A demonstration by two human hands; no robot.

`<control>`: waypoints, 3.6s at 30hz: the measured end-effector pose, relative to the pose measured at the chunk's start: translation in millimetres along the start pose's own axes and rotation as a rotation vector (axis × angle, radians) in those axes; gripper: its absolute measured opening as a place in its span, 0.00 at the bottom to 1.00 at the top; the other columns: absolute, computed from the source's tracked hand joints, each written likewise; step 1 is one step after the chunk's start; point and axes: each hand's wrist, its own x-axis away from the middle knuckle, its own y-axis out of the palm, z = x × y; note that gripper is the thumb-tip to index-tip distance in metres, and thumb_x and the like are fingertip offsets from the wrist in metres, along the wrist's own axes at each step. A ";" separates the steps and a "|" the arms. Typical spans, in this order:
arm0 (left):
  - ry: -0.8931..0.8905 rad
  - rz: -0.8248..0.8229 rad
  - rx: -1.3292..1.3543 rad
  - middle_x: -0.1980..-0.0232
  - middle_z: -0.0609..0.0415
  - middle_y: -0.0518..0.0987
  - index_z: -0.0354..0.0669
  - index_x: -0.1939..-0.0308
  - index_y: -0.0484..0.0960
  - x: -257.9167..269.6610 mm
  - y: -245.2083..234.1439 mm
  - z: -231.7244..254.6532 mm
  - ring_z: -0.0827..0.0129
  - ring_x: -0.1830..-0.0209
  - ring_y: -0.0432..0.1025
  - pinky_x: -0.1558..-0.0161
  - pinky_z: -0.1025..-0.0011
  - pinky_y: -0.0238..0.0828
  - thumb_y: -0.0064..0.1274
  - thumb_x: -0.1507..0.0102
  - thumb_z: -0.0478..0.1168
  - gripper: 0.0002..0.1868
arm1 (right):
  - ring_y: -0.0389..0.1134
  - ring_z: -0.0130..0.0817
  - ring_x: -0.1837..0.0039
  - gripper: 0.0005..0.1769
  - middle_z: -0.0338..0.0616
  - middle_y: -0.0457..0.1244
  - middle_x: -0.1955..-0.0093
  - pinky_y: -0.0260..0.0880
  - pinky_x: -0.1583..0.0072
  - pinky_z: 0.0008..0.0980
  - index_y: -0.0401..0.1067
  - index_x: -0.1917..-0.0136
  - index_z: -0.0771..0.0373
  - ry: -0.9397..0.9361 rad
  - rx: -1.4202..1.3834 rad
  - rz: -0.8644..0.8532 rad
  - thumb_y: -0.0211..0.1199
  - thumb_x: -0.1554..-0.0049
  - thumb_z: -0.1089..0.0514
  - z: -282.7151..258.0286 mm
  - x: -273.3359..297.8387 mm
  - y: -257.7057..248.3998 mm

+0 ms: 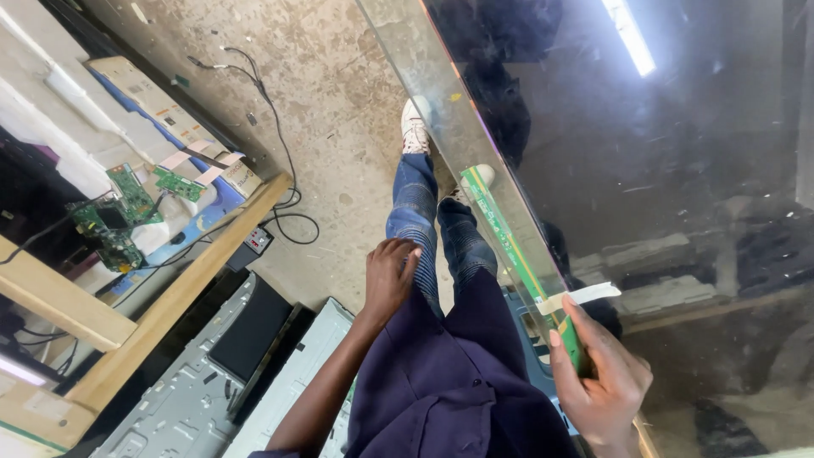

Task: Aligning a flexible circuit strip to a glass display panel for bonding and then placing the panel into a bonding machine.

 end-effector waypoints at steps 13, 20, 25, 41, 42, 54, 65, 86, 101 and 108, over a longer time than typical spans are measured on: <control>-0.300 -0.393 0.230 0.20 0.50 0.42 0.45 0.24 0.43 12.5 72.4 -108.8 0.60 0.20 0.38 0.26 0.60 0.36 0.31 0.32 0.57 0.37 | 0.58 0.21 0.71 0.19 0.59 0.68 0.45 0.57 0.67 0.22 0.70 0.42 0.77 -0.026 -0.007 0.045 0.63 0.45 0.66 6.4 1.9 2.8; -0.295 -0.491 0.219 0.19 0.54 0.33 0.46 0.23 0.35 33.8 36.9 -68.6 0.66 0.19 0.28 0.25 0.64 0.29 0.31 0.33 0.57 0.40 | 0.72 0.34 0.47 0.18 0.54 0.67 0.42 0.71 0.50 0.25 0.70 0.41 0.74 0.052 -0.200 0.008 0.60 0.43 0.64 -11.6 15.4 -26.4; -0.257 -0.480 0.171 0.19 0.54 0.35 0.46 0.23 0.36 67.9 0.1 -29.1 0.66 0.19 0.31 0.25 0.65 0.31 0.31 0.34 0.60 0.41 | 0.70 0.40 0.38 0.18 0.53 0.67 0.41 0.71 0.37 0.33 0.70 0.40 0.73 0.096 -0.307 -0.013 0.56 0.42 0.65 -18.8 67.4 -53.1; 0.052 -0.399 -0.353 0.22 0.48 0.52 0.54 0.24 0.56 140.0 -24.9 27.4 0.49 0.22 0.46 0.29 0.47 0.48 0.35 0.30 0.60 0.33 | 0.68 0.55 0.42 0.17 0.51 0.68 0.43 0.70 0.44 0.50 0.75 0.38 0.58 0.447 -0.293 0.022 0.57 0.40 0.62 8.6 238.2 -84.5; 0.084 -0.363 -0.423 0.23 0.49 0.56 0.55 0.26 0.60 135.5 -25.0 29.3 0.50 0.23 0.50 0.31 0.46 0.52 0.36 0.31 0.61 0.32 | 0.68 0.54 0.42 0.17 0.50 0.68 0.42 0.69 0.43 0.49 0.74 0.37 0.57 0.441 -0.294 0.023 0.56 0.39 0.61 10.8 236.8 -82.1; -0.001 -0.465 -0.151 0.32 0.41 0.68 0.55 0.32 0.70 143.9 -73.8 61.7 0.42 0.30 0.59 0.32 0.46 0.54 0.40 0.32 0.55 0.25 | 0.69 0.59 0.51 0.21 0.59 0.69 0.56 0.69 0.53 0.52 0.70 0.33 0.55 0.510 -0.142 0.281 0.57 0.40 0.57 -10.2 243.4 -64.7; -0.034 -0.379 -0.270 0.36 0.44 0.73 0.54 0.34 0.72 131.4 -152.6 -5.5 0.41 0.35 0.65 0.35 0.46 0.58 0.39 0.33 0.53 0.25 | 0.67 0.65 0.60 0.24 0.64 0.66 0.66 0.60 0.60 0.54 0.67 0.29 0.54 0.612 -0.132 0.452 0.52 0.38 0.63 -13.0 253.7 -42.8; 0.884 0.186 -0.729 0.24 0.43 0.58 0.44 0.26 0.60 26.7 -92.2 292.4 0.49 0.22 0.46 0.31 0.36 0.37 0.37 0.31 0.56 0.33 | 0.70 0.51 0.55 0.22 0.45 0.58 0.32 0.73 0.56 0.49 0.64 0.30 0.58 0.654 0.448 0.444 0.47 0.36 0.64 102.1 234.4 -137.1; 0.764 0.116 -0.837 0.22 0.40 0.49 0.47 0.24 0.55 2.2 -59.3 316.8 0.46 0.21 0.41 0.31 0.34 0.37 0.31 0.32 0.64 0.38 | 0.70 0.53 0.48 0.26 0.31 0.53 0.23 0.74 0.50 0.53 0.62 0.29 0.51 0.738 0.377 0.321 0.47 0.41 0.62 121.9 229.0 -152.7; 0.783 0.098 -0.875 0.21 0.39 0.47 0.46 0.24 0.53 -14.5 -52.1 327.3 0.45 0.21 0.40 0.31 0.33 0.36 0.31 0.32 0.65 0.40 | 0.70 0.56 0.46 0.26 0.34 0.52 0.22 0.74 0.49 0.56 0.62 0.29 0.54 0.754 0.334 0.321 0.46 0.41 0.64 111.7 229.4 -154.1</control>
